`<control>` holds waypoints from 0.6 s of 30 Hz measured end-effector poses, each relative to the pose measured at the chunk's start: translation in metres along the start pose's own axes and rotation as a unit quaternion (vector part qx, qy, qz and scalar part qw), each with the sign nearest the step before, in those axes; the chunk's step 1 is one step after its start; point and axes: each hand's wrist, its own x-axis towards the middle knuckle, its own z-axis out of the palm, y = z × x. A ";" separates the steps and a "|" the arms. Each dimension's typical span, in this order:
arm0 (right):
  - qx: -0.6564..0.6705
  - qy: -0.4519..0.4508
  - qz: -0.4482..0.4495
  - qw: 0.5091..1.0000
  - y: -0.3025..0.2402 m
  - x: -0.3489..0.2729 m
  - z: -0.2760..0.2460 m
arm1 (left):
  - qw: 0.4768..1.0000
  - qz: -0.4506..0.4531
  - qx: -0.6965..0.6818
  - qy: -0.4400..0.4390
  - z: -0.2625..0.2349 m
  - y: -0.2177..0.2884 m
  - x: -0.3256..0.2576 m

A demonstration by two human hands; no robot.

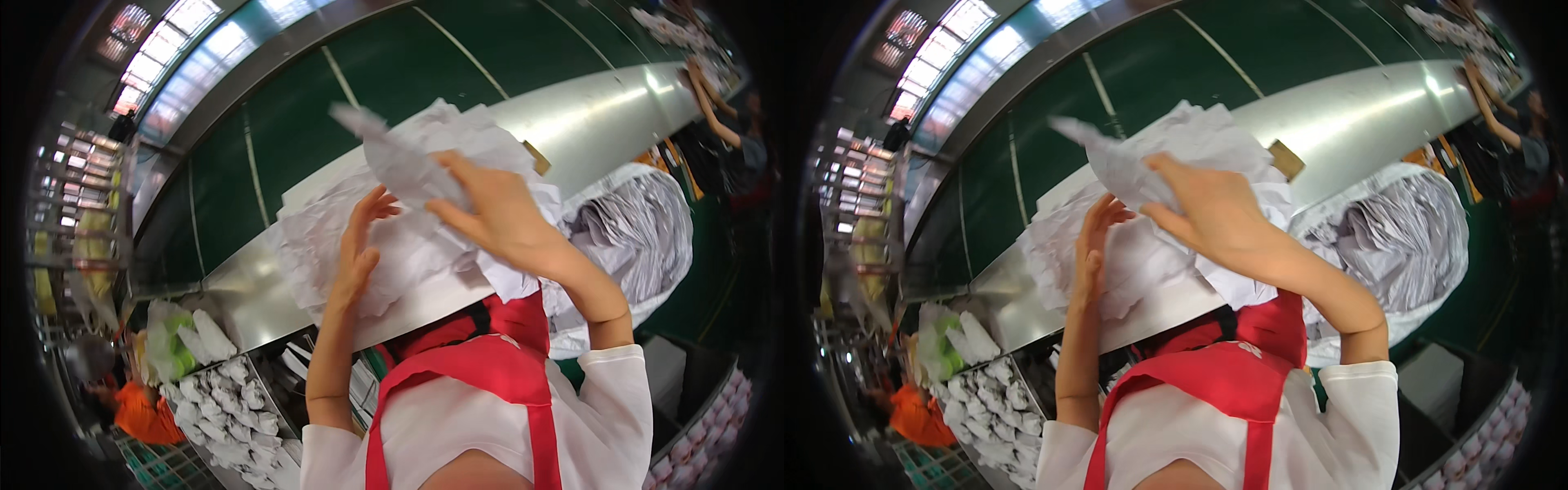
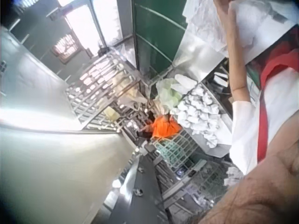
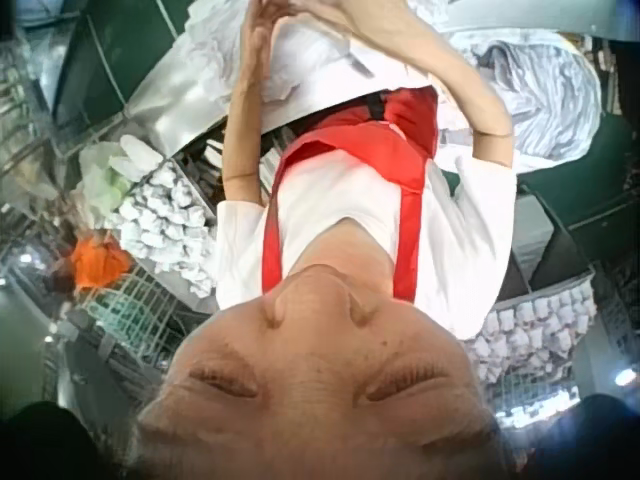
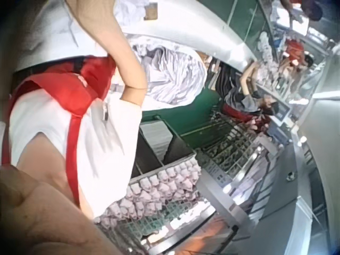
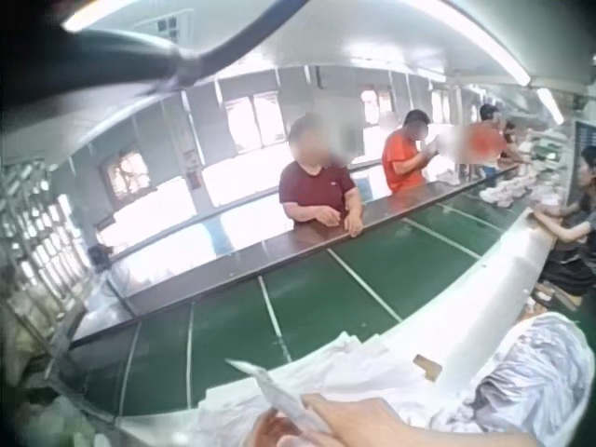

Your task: The person repeatedly picks up white garments from a large sack, unfolds them on a metal table, and folds them into neat stacks. They continue this process, occasionally adjusting the pile and reaching back into the sack for more items.

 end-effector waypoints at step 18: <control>0.109 -0.213 0.135 0.962 0.038 0.039 0.040 | 0.900 -0.120 -0.354 0.226 -0.034 0.001 -0.018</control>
